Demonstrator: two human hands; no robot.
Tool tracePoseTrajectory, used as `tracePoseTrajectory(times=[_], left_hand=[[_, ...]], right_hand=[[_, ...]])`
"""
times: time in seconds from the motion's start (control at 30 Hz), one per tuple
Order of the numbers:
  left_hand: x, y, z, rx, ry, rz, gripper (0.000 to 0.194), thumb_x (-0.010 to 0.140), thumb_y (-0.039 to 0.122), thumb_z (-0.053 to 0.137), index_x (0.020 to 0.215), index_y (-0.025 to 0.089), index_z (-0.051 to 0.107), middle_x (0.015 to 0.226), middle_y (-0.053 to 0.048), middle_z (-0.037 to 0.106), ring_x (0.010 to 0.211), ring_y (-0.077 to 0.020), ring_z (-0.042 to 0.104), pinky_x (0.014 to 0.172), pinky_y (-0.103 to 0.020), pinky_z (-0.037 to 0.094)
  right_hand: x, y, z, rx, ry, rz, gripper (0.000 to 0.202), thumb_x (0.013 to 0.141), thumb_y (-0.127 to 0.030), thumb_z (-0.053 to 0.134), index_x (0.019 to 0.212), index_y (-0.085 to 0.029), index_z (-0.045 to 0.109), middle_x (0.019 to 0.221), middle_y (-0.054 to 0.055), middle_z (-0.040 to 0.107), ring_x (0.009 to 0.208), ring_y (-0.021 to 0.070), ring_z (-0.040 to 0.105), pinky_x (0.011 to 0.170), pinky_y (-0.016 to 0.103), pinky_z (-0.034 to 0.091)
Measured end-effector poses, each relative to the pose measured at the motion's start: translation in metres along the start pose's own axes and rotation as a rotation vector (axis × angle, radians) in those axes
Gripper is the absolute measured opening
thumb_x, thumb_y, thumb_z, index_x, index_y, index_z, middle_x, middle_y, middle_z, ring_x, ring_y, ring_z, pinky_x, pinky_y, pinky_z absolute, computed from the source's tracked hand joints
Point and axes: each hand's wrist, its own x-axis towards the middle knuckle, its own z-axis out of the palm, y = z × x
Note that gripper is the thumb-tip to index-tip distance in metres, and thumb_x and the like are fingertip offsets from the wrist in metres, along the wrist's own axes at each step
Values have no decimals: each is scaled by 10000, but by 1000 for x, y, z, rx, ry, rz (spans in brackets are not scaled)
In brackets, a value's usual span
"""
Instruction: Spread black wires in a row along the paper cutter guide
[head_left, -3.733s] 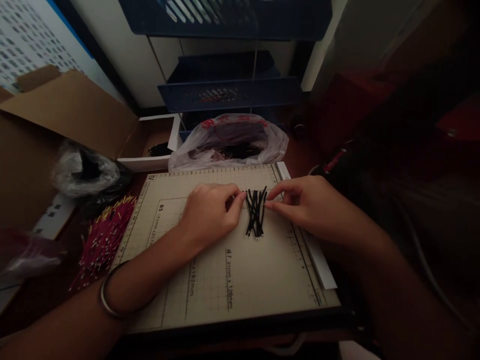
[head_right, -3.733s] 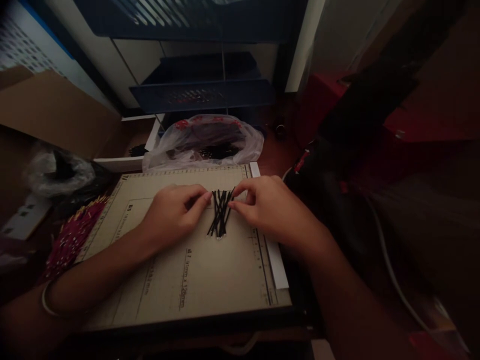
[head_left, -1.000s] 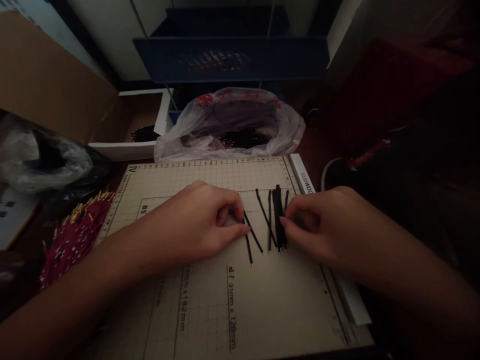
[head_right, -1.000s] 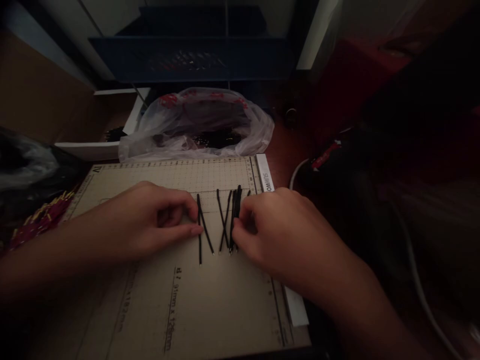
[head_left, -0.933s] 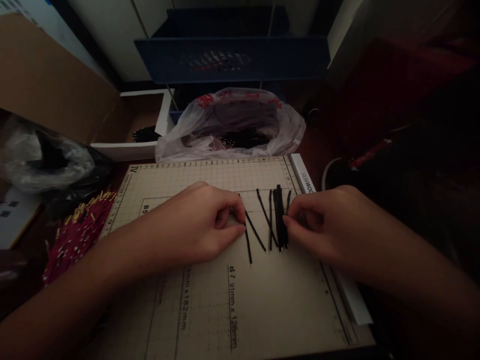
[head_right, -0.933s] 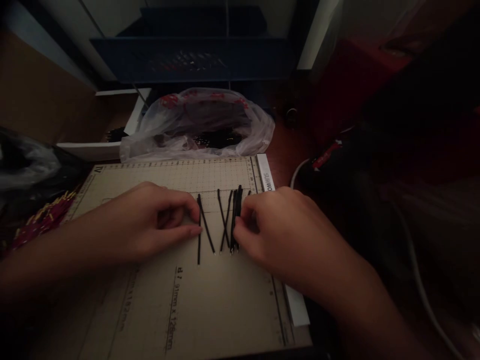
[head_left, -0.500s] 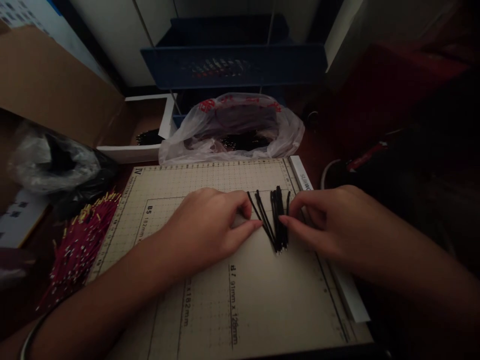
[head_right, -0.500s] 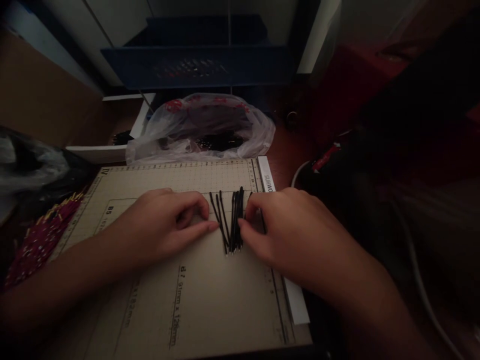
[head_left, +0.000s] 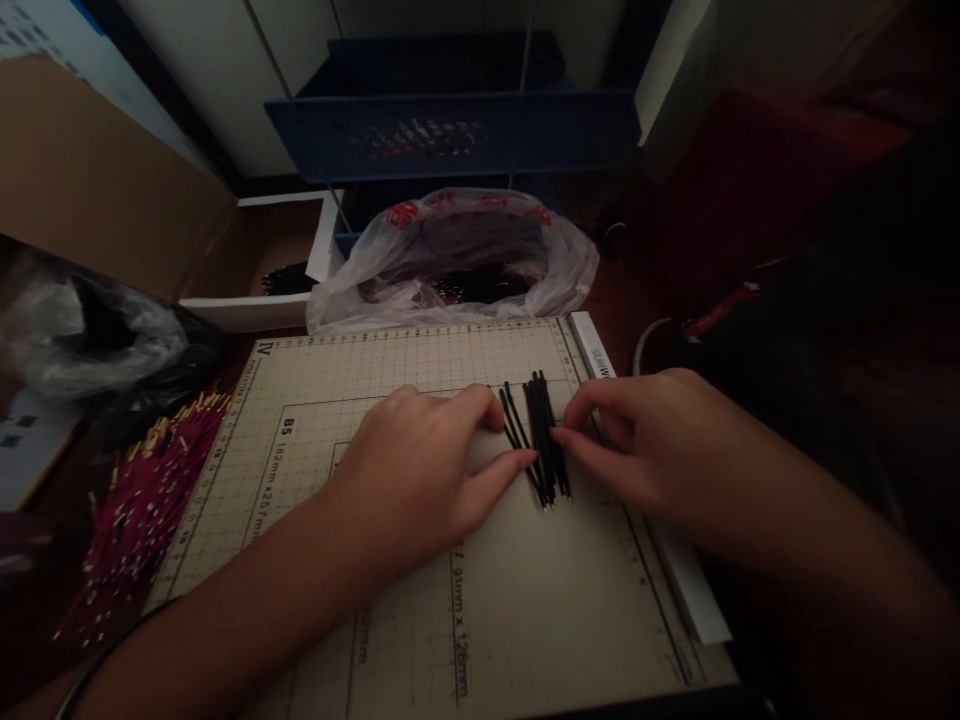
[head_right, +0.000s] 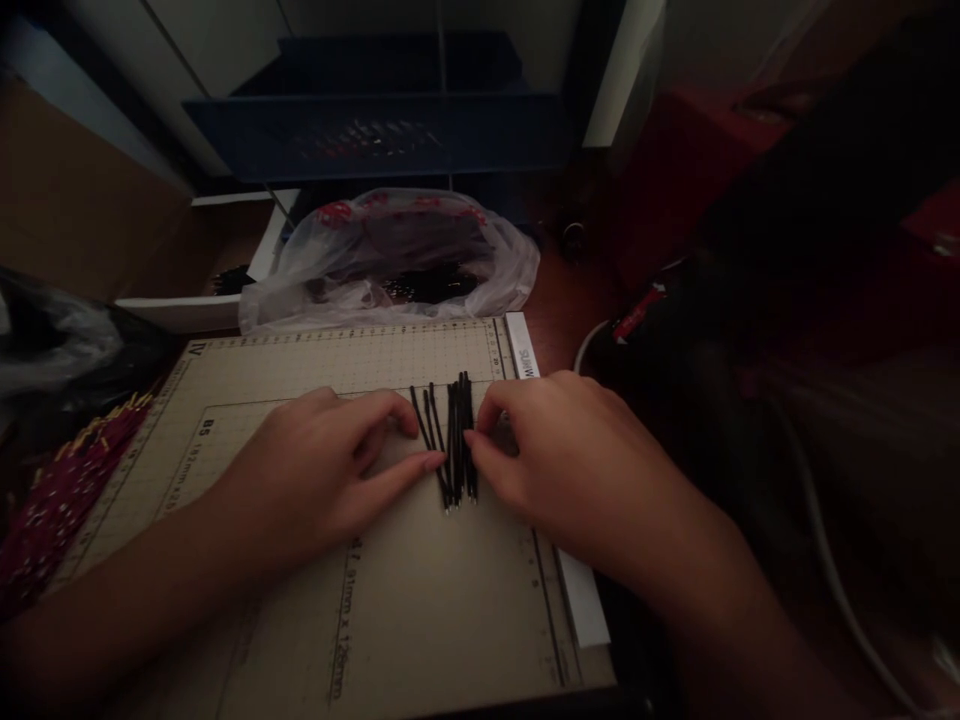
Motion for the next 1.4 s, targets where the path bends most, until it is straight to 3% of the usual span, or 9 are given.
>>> tracePoseTrajectory(times=[0.3,0.43,0.73,0.97,1.1,1.17,1.23,1.3,1.4], left_hand=[[0,-2,1,1,18,-2,375,971,531,624,1156,206,648,607,32,548,606,-203,569,639,-314,391],[1,-4,0,25,-12,31,416,975,599,598,1102,206,644,625,11,579,627,-232,581,631,-327,371],[0,-4,-7,78,-74,121,724,730,841,766,1097,235,616,919,-46,756,821,-349,697,689,-366,393],[-2,-7,-11,67,-91,196,525,865,692,747,1061,226,606,932,-33,761,816,-317,698,698,-374,397],[-1,-4,-13,67,-122,187,468,888,635,743,1072,226,608,939,-34,759,833,-318,697,712,-380,411],[0,-3,-13,72,-132,167,507,869,675,747,1052,224,607,944,-37,759,841,-323,698,717,-382,416],[0,-2,-12,100,-110,157,567,833,750,741,994,224,602,891,-35,746,796,-319,683,691,-373,394],[1,-2,-9,129,-74,169,600,813,803,724,914,226,593,798,-25,712,723,-297,651,653,-352,350],[1,-2,-6,142,-36,195,636,815,845,687,781,223,560,683,-14,648,633,-248,584,610,-324,282]], right_hand=[[0,-7,0,96,-71,-14,229,919,-391,606,856,-258,782,486,-37,446,446,56,357,483,199,247],[0,-6,-1,98,-58,-44,220,908,-398,634,849,-248,784,493,-37,419,457,56,352,487,194,255],[-1,-3,-7,130,-136,-91,210,964,-360,590,964,-301,792,535,-54,506,489,42,433,545,185,322],[0,-1,-9,171,-124,-141,215,973,-295,592,971,-321,805,509,-65,428,474,28,373,518,166,309],[3,4,-5,129,21,-185,171,930,-259,621,905,-285,788,507,-66,426,458,32,347,479,166,296],[5,9,-1,103,141,-197,165,915,-235,623,968,-274,774,607,-64,563,496,35,429,497,167,342],[6,13,4,86,225,-223,266,911,-212,612,1126,-282,753,876,-49,729,656,55,596,609,178,455],[7,17,8,78,245,-241,394,921,-200,593,1286,-293,706,1164,-30,760,900,102,702,786,225,537],[7,19,10,85,207,-250,495,937,-205,579,1415,-318,638,1278,-29,742,1045,137,725,902,277,559]])
